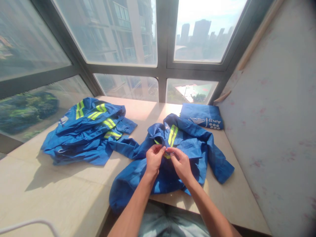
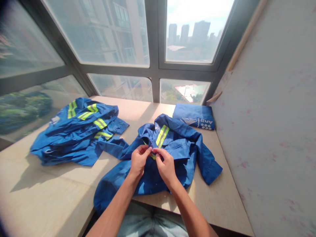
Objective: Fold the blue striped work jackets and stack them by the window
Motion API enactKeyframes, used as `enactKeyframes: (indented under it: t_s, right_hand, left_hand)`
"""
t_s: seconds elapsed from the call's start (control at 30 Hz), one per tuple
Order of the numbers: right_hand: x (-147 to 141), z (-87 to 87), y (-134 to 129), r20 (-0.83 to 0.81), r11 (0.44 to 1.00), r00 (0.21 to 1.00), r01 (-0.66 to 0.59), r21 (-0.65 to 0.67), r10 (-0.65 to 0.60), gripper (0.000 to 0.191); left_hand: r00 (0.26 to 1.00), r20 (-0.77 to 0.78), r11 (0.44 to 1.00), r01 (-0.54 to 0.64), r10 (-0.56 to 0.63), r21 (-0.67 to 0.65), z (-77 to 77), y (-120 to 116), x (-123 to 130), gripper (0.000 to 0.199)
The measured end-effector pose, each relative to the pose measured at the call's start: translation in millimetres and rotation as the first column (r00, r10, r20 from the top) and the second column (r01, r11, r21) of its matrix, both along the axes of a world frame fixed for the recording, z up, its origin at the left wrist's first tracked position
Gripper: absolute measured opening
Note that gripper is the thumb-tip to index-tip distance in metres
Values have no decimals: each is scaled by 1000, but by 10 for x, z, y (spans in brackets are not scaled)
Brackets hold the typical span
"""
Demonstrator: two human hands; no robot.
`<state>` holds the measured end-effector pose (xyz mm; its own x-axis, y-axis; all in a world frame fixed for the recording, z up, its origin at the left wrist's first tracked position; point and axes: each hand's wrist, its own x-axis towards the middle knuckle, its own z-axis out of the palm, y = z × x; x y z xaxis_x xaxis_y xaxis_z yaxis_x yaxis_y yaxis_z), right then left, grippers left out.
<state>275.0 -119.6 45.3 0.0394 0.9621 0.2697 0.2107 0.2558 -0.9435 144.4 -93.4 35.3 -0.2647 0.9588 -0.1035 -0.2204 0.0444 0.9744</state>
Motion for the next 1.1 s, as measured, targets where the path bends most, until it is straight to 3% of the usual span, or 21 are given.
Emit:
enactKeyframes:
  t_s: [0.1, 0.2, 0.33, 0.4, 0.5, 0.57, 0.67, 0.73, 0.8, 0.87, 0.93, 1.0, 1.1]
  right_hand:
    - [-9, -25, -25, -15, 999, 1000, -17, -43, 17, 26]
    - [5, -48, -39, -23, 993, 998, -58, -102, 56, 25]
    - [96, -18, 34, 3, 990, 1000, 12, -139, -11, 32]
    - [146, 70, 159, 35, 992, 997, 73, -104, -69, 35]
    - [136, 299, 457, 170, 997, 985, 53, -47, -44, 40]
    - [55, 463, 683, 364, 999, 931, 7, -51, 12, 37]
    - [-108, 617, 966, 677, 989, 729, -7, -147, 106, 21]
    - [-175, 644, 1087, 775, 977, 606, -19, -214, 182, 16]
    - [-179, 651, 1146, 780, 975, 590, -59, -216, 209, 22]
    - [-129, 692, 1136, 712, 990, 688, -83, -116, 141, 28]
    - [-42, 793, 1039, 576, 995, 817, -81, 66, 28, 29]
    - [68, 919, 847, 408, 961, 910, -37, 275, -82, 25]
    - [272, 947, 430, 187, 871, 949, 141, 471, -255, 18]
  left_hand:
    - [998, -67, 1000, 16, -15, 16, -52, -22, -23, 35]
    - [949, -311, 997, 63, -47, 40, -12, -83, -48, 24]
    - [686, -716, 969, 240, -125, 61, 69, -240, -79, 7]
    - [557, -812, 942, 334, -173, 29, 69, -323, -101, 9]
    - [433, -867, 905, 424, -247, -46, 39, -402, -143, 16]
    - [373, -885, 885, 459, -278, -85, 40, -418, -168, 18]
    - [309, -904, 857, 504, -294, -107, 98, -416, -192, 20]
    - [318, -899, 852, 513, -301, -104, 141, -419, -209, 21]
    - [365, -877, 866, 489, -312, -104, 154, -428, -238, 23]
    - [418, -850, 885, 453, -321, -111, 128, -434, -274, 27]
    - [465, -828, 901, 421, -314, -105, 86, -431, -301, 36]
    - [528, -794, 914, 397, -301, -82, 61, -419, -307, 48]
    - [639, -703, 910, 413, -312, -29, 85, -404, -282, 57]
